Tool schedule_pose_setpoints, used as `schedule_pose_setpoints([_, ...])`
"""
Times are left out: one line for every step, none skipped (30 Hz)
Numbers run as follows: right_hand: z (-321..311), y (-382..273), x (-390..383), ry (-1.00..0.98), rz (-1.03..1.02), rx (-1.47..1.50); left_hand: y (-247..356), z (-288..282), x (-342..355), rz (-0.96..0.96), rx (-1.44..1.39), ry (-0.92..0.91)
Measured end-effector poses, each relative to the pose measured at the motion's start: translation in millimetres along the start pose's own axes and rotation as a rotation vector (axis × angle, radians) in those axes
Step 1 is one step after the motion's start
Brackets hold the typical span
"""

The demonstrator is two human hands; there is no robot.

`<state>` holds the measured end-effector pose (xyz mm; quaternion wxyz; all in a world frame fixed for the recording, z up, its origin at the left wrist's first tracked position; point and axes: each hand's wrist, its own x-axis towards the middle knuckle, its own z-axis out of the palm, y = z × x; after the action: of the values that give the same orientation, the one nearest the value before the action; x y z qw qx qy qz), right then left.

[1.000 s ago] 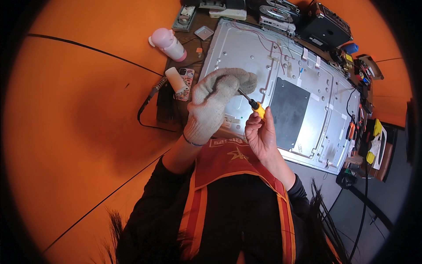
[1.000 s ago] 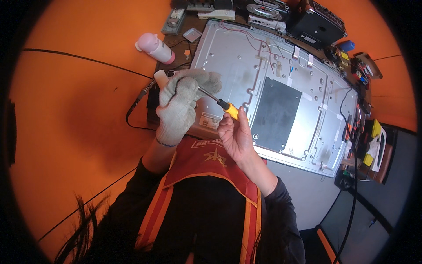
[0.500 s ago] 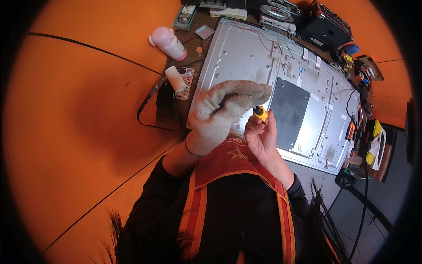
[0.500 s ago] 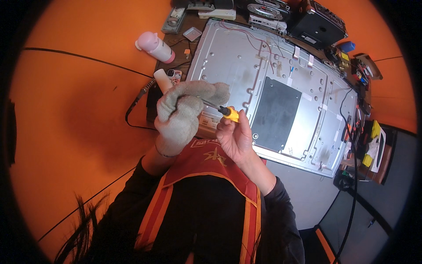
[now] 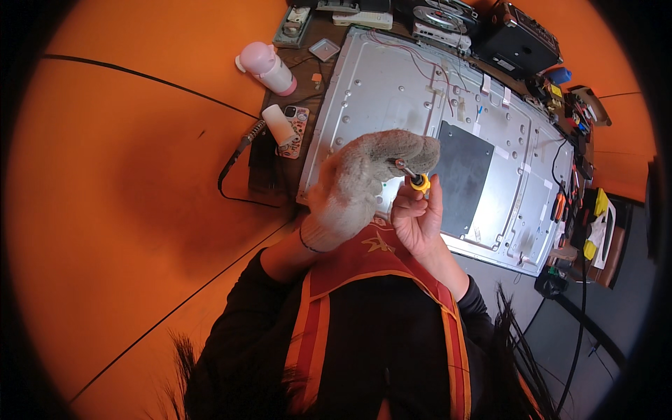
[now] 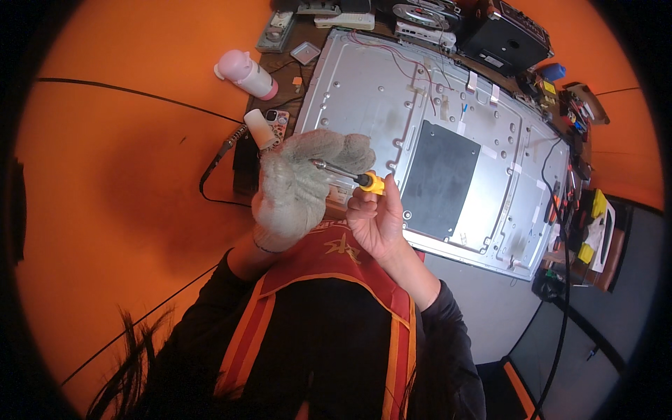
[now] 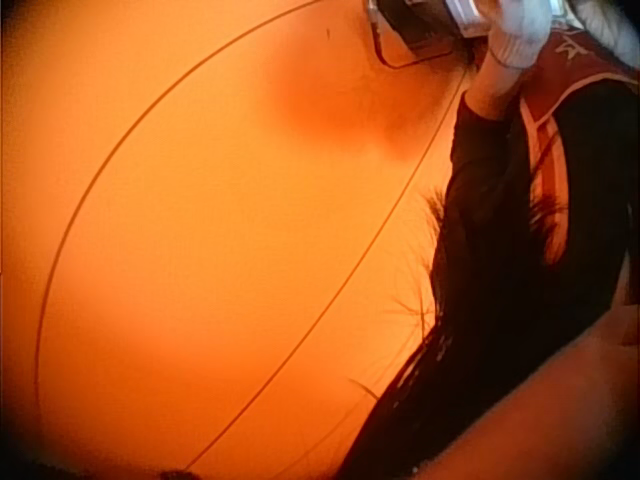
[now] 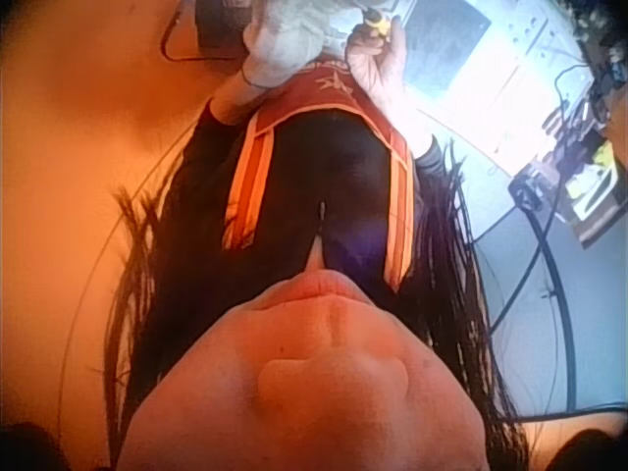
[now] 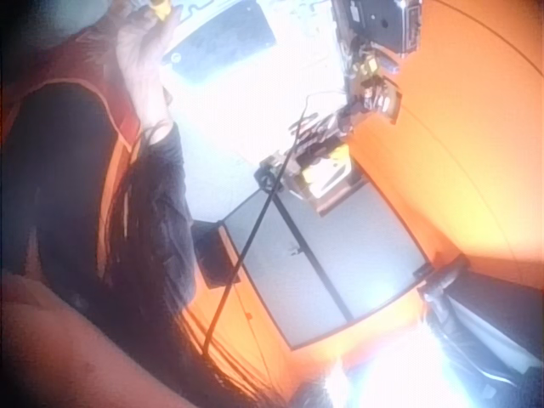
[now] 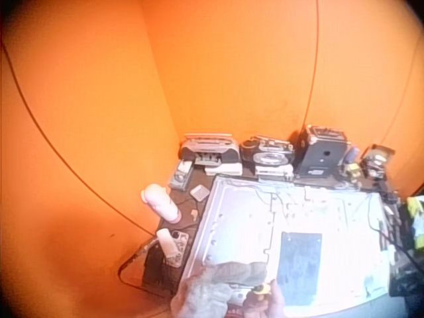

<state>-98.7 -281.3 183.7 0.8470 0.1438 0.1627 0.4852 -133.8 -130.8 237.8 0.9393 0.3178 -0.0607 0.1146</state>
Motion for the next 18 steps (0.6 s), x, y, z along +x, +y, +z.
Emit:
schedule_pose_setpoints([0.3, 0.0, -0.1, -0.012, 0.003, 0.012, -2.4, 0.2, -1.4, 0.011, -0.064, 0.007])
schedule_pose_setpoints([0.7, -0.1, -0.1, -0.002, -0.010, -0.006, -3.6, 0.4, -2.1, 0.023, -0.129, 0.004])
schedule_pose_setpoints([1.1, 0.0, 0.0, -0.003, -0.020, -0.013, -3.4, 0.9, -2.6, 0.023, -0.079, 0.033])
schedule_pose_setpoints([1.6, 0.3, 0.0, -0.014, -0.018, -0.012, -2.7, 1.5, -2.4, 0.023, -0.032, 0.053])
schedule_pose_setpoints([2.3, 0.6, -0.1, -0.010, -0.055, -0.069, -1.3, 2.1, -1.7, 0.024, 0.016, 0.074])
schedule_pose_setpoints([3.2, 1.3, -0.3, -0.016, -0.080, -0.118, 1.1, 1.6, 0.5, 0.013, 0.064, 0.024])
schedule_pose_setpoints([4.5, 1.9, -0.6, -0.029, -0.103, -0.157, 4.9, -0.4, 4.4, 0.002, 0.112, -0.027])
schedule_pose_setpoints([6.1, 2.7, -1.1, -0.036, -0.150, -0.234, 7.8, -1.2, 7.1, 0.006, 0.142, -0.066])
schedule_pose_setpoints([8.1, 3.8, -2.3, -0.048, -0.196, -0.301, 8.7, -0.1, 8.3, 0.004, 0.119, -0.041])
schedule_pose_setpoints([10.6, 4.7, -3.7, -0.066, -0.241, -0.364, 9.6, 0.9, 9.6, 0.016, 0.078, -0.005])
schedule_pose_setpoints([13.3, 5.5, -5.3, -0.066, -0.326, -0.505, 10.3, 2.3, 10.4, 0.024, 0.017, 0.024])
schedule_pose_setpoints([16.6, 5.5, -7.3, -0.072, -0.410, -0.642, 11.1, 3.8, 10.9, 0.022, -0.015, 0.051])
schedule_pose_setpoints([20.1, 5.3, -9.4, -0.085, -0.489, -0.769, 12.1, 5.4, 11.4, 0.014, -0.067, 0.072])
schedule_pose_setpoints([24.4, 4.3, -12.8, -0.091, -0.548, -0.906, 12.9, 7.0, 11.8, 0.007, -0.118, 0.092])
schedule_pose_setpoints([27.8, 2.8, -14.3, -0.135, -0.604, -1.052, 14.0, 8.4, 12.5, -0.008, -0.142, 0.102])
schedule_pose_setpoints([31.3, 1.2, -16.4, -0.179, -0.659, -1.199, 15.1, 9.7, 13.0, -0.022, -0.167, 0.111])
schedule_pose_setpoints([33.9, -0.4, -17.6, -0.203, -0.699, -1.327, 16.2, 10.8, 13.7, -0.041, -0.193, 0.140])
schedule_pose_setpoints([36.3, -0.8, -20.7, -0.190, -0.736, -1.431, 16.6, 12.4, 13.7, -0.035, -0.177, 0.156])
